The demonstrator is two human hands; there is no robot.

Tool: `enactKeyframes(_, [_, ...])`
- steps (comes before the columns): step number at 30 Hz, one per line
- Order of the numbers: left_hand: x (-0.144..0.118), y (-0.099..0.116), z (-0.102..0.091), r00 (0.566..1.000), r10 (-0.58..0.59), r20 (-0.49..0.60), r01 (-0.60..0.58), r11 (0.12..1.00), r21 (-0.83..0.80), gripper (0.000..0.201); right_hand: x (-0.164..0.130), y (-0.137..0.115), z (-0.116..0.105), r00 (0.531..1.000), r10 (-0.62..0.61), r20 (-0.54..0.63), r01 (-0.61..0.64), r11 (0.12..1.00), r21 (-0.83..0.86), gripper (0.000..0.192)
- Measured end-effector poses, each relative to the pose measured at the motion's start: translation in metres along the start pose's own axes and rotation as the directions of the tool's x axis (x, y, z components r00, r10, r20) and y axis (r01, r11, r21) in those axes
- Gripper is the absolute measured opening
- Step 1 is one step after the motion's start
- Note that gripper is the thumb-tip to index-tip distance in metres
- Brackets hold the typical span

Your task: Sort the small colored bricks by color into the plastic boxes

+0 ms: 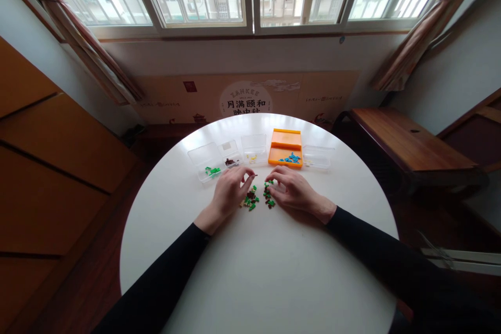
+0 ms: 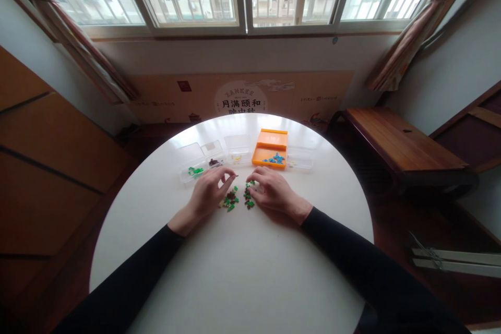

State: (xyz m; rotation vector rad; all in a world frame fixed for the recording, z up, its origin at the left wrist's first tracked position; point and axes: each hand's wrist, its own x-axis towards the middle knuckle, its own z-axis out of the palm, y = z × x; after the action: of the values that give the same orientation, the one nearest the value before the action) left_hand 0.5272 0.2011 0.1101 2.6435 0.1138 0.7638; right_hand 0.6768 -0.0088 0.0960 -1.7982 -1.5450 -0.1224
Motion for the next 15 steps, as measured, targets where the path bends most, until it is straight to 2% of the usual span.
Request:
enactKeyframes(4, [0.003,-0.016,-0.010,0.986,-0.074,-0.149,0.077,0.997,0.011,0.007,0.000,-0.001,0.000,1.000,-0.009,0.008,0.009,1.000,0.005,0.012])
enactKeyframes(7, [0.006,-0.031,-0.019,0.967,-0.107,-0.230,0.132,0.987,0.096,0.008,0.000,-0.001,0.000,1.000,-0.013,0.003,0.013,1.000,0.013,0.011])
enactKeyframes(11, [0.008,-0.046,-0.029,0.949,-0.154,-0.276,0.222,0.945,0.238,0.007,-0.001,-0.002,0.000,1.000,-0.012,-0.004,0.012,1.000,0.025,0.009])
enactKeyframes(15, [0.008,-0.056,-0.030,0.951,-0.155,-0.266,0.240,0.915,0.325,0.010,-0.001,-0.002,0.000,1.000,-0.014,-0.001,0.014,1.000,0.021,0.009])
